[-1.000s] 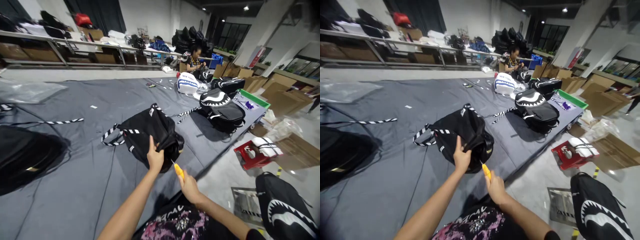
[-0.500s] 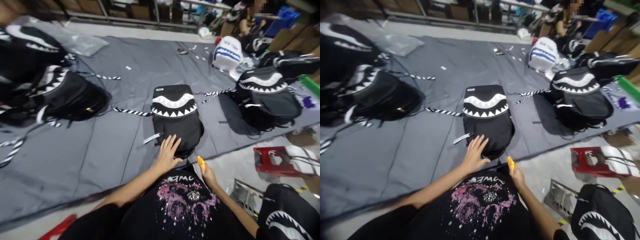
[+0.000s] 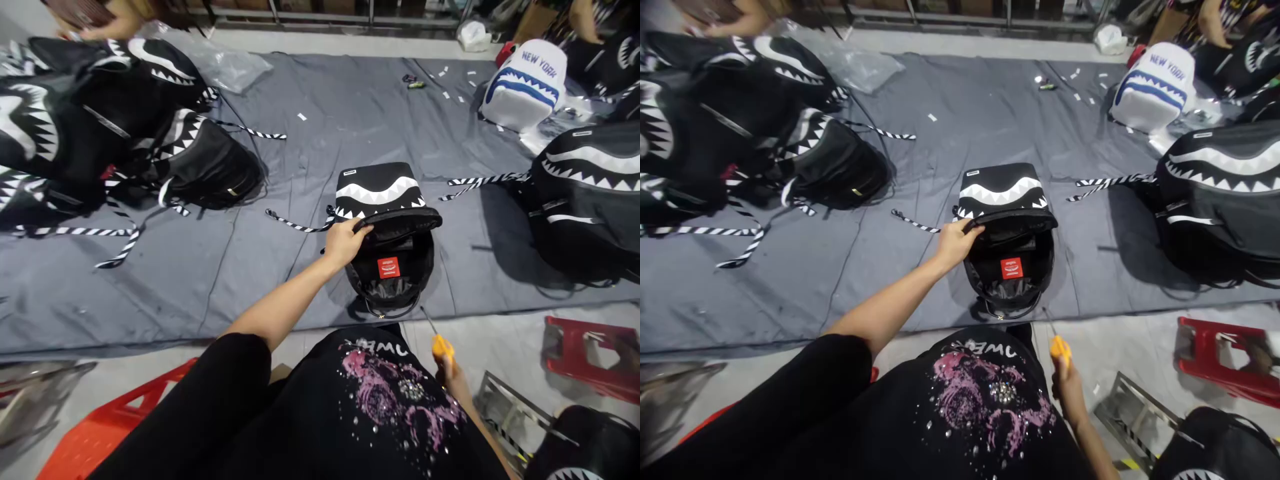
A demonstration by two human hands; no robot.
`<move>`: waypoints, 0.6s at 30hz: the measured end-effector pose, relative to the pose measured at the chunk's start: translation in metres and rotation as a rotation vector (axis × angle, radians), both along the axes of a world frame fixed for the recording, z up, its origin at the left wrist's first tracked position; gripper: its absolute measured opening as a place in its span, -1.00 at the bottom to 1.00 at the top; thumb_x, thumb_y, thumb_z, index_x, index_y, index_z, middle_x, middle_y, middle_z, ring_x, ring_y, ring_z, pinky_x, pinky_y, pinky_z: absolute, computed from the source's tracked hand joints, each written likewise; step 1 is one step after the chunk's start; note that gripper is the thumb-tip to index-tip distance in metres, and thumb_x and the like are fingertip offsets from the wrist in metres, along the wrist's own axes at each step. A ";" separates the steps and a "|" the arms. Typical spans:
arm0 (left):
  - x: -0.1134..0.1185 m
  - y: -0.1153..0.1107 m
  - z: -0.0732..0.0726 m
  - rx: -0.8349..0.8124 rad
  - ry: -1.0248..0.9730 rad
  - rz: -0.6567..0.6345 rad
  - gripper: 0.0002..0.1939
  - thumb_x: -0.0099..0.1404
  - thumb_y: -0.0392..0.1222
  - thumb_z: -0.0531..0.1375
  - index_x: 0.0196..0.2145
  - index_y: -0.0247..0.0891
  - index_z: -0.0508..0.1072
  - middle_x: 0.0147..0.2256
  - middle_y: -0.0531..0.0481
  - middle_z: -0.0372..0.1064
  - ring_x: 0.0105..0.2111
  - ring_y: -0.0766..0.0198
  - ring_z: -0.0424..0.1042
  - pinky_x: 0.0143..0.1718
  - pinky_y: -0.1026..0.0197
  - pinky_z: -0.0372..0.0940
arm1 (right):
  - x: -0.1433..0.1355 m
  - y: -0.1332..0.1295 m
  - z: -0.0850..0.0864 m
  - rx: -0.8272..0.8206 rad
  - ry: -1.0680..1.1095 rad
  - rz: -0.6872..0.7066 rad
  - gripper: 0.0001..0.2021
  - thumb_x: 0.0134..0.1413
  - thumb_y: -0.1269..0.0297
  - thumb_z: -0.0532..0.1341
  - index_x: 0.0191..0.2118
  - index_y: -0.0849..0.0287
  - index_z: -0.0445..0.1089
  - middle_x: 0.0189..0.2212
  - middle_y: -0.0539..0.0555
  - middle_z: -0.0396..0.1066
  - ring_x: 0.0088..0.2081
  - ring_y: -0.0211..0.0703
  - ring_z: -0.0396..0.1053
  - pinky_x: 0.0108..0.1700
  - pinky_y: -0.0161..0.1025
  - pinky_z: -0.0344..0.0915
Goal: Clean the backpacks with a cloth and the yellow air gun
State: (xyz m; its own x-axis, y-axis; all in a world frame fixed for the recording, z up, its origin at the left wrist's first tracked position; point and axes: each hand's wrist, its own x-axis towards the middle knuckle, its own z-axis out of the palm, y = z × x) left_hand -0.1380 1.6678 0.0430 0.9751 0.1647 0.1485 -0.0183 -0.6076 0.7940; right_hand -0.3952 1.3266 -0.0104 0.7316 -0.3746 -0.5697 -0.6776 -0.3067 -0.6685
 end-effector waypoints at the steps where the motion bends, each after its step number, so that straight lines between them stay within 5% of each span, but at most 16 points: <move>1: 0.003 -0.001 0.003 -0.007 0.015 0.010 -0.73 0.27 -0.01 0.20 -0.36 -0.26 0.56 -0.51 0.01 0.47 -0.46 0.23 0.43 -0.46 0.28 0.12 | -0.001 -0.006 0.004 0.072 0.037 -0.081 -0.45 -0.05 -0.36 0.02 -0.38 0.09 0.29 -0.75 -0.15 -0.01 -0.73 -0.24 0.01 -0.68 -0.28 0.02; 4: 0.001 -0.011 0.006 -0.012 -0.004 -0.031 -0.74 0.28 -0.01 0.20 -0.33 -0.26 0.56 -0.50 0.01 0.47 -0.46 0.25 0.42 -0.45 0.29 0.10 | 0.006 -0.011 0.021 0.165 0.015 -0.148 -0.46 0.00 -0.33 0.04 -0.32 0.12 0.27 -0.74 -0.18 0.00 -0.75 -0.31 -0.02 -0.69 -0.33 -0.01; 8: -0.009 -0.029 0.009 0.055 -0.102 -0.224 -0.74 0.29 0.00 0.20 -0.32 -0.25 0.55 -0.51 0.02 0.46 -0.51 0.30 0.39 -0.45 0.29 0.10 | 0.046 0.023 0.037 0.006 -0.189 0.187 -0.57 0.17 -0.11 0.04 -0.13 0.19 0.29 -0.64 -0.05 0.25 -0.64 -0.21 0.23 -0.58 -0.28 0.18; 11: -0.009 -0.034 0.015 0.046 -0.146 -0.239 -0.69 0.31 0.02 0.17 -0.39 -0.26 0.52 -0.57 0.04 0.41 -0.57 0.34 0.36 -0.48 0.30 0.10 | 0.074 0.043 0.032 -0.150 -0.354 0.456 -0.58 0.20 -0.03 0.00 -0.09 0.24 0.30 -0.58 0.03 0.35 -0.53 -0.11 0.35 -0.44 -0.21 0.29; 14: -0.008 -0.035 0.023 0.036 -0.236 -0.234 -0.66 0.34 0.03 0.12 -0.39 -0.26 0.51 -0.56 0.05 0.42 -0.56 0.36 0.37 -0.49 0.32 0.13 | 0.096 0.039 0.023 -0.316 -0.328 0.563 -0.58 0.19 -0.03 -0.04 -0.14 0.21 0.32 -0.53 0.10 0.40 -0.49 -0.04 0.40 -0.42 -0.17 0.30; 18: -0.018 -0.057 0.036 0.158 -0.522 -0.450 -0.68 0.37 -0.04 0.07 -0.40 -0.25 0.48 -0.51 0.05 0.45 -0.52 0.37 0.40 -0.49 0.30 0.16 | 0.153 0.034 0.020 -0.479 -0.207 0.661 -0.55 0.25 0.06 -0.09 -0.02 0.24 0.35 -0.42 0.20 0.47 -0.37 0.04 0.45 -0.33 -0.14 0.34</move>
